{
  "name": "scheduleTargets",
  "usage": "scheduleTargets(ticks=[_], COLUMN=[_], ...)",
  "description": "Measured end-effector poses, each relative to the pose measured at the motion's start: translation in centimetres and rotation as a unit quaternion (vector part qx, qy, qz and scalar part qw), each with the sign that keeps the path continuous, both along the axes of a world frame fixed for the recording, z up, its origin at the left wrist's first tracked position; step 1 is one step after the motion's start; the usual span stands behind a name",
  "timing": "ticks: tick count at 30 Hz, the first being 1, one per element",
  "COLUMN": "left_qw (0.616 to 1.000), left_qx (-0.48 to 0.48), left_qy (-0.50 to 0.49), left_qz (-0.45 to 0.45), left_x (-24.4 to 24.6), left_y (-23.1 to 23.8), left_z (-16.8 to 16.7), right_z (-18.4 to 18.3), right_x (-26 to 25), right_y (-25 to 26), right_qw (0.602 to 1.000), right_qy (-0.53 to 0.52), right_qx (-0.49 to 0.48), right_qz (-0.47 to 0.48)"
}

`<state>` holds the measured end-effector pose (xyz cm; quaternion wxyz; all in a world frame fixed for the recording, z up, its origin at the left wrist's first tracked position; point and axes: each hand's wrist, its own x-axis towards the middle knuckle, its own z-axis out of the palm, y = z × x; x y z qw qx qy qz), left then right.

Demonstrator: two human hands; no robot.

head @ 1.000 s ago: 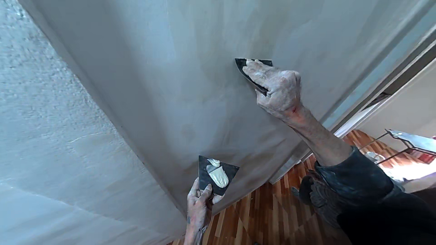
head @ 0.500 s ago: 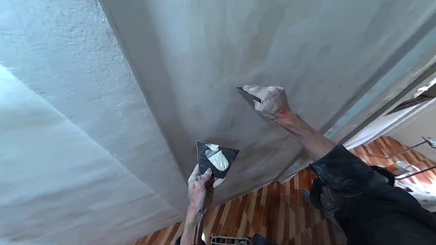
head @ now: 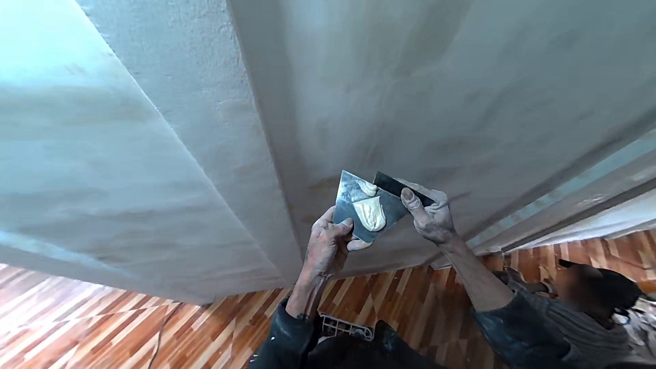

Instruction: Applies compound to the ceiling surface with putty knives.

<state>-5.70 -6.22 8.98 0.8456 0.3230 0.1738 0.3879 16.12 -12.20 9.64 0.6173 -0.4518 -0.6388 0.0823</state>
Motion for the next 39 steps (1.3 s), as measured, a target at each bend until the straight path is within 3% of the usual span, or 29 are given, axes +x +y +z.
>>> scheduleTargets(ticks=[3, 5, 6, 8, 10, 12, 17, 21, 23, 24, 26, 28, 29, 30, 32, 35, 39], left_qw=[0.999, 0.997, 0.993, 0.974, 0.941, 0.906, 0.837, 0.695, 0.656, 0.654, 0.675, 0.706, 0.719, 0.733, 0.757, 0.781, 0.799], left_qx=[0.024, 0.058, 0.085, 0.169, 0.261, 0.332, 0.466, 0.608, 0.634, 0.632, 0.608, 0.576, 0.562, 0.548, 0.523, 0.5, 0.48], left_qy=[0.012, 0.031, 0.046, 0.084, 0.119, 0.136, 0.131, 0.244, 0.287, 0.295, 0.303, 0.308, 0.308, 0.305, 0.297, 0.282, 0.268], left_qz=[0.017, 0.047, 0.07, 0.123, 0.18, 0.224, 0.257, 0.294, 0.293, 0.294, 0.288, 0.274, 0.268, 0.262, 0.254, 0.245, 0.242], left_x=[-0.4, -0.3, -0.1, 0.4, 1.2, 2.1, 3.1, 2.2, 1.9, 1.7, 1.3, 1.0, 0.9, 0.9, 1.0, 1.2, 1.3], left_y=[0.2, 0.4, 0.5, 0.9, 1.0, 1.0, 2.3, 3.7, 4.4, 4.7, 5.2, 5.7, 6.0, 6.1, 6.5, 7.0, 8.0], left_z=[-0.4, -0.9, -1.2, -2.1, -2.9, -3.4, -5.0, -5.8, -6.0, -6.3, -7.0, -7.7, -8.0, -8.3, -8.5, -9.0, -9.5], right_z=[0.6, 1.3, 1.7, 2.9, 4.0, 3.7, 2.3, 2.6, 3.8, 4.8, 7.2, 9.4, 10.6, 12.1, 15.6, 18.8, 19.8], right_x=[2.1, 3.2, 3.2, 2.0, -0.5, -2.7, -4.8, -4.9, -4.0, -3.4, -1.5, 1.6, 3.6, 5.6, 8.1, 8.8, 7.5], right_y=[-1.1, -1.9, -2.2, -2.1, -1.9, -1.4, 0.7, 1.6, 2.1, 2.3, 2.6, 3.3, 4.3, 5.5, 7.5, 10.1, 13.1], right_qw=[0.987, 0.975, 0.971, 0.951, 0.888, 0.822, 0.731, 0.728, 0.741, 0.762, 0.847, 0.934, 0.942, 0.923, 0.88, 0.837, 0.781], right_qy=[-0.125, -0.141, -0.091, 0.124, 0.371, 0.501, 0.628, 0.632, 0.624, 0.607, 0.499, 0.258, 0.117, 0.0, -0.135, -0.216, -0.271], right_qx=[-0.1, -0.144, -0.154, -0.157, -0.194, -0.239, -0.263, -0.263, -0.243, -0.216, -0.133, -0.014, 0.071, 0.146, 0.198, 0.201, 0.197], right_qz=[-0.006, -0.095, -0.16, -0.234, -0.192, -0.127, -0.043, -0.035, -0.046, -0.066, -0.13, -0.246, -0.307, -0.355, -0.41, -0.46, -0.527])
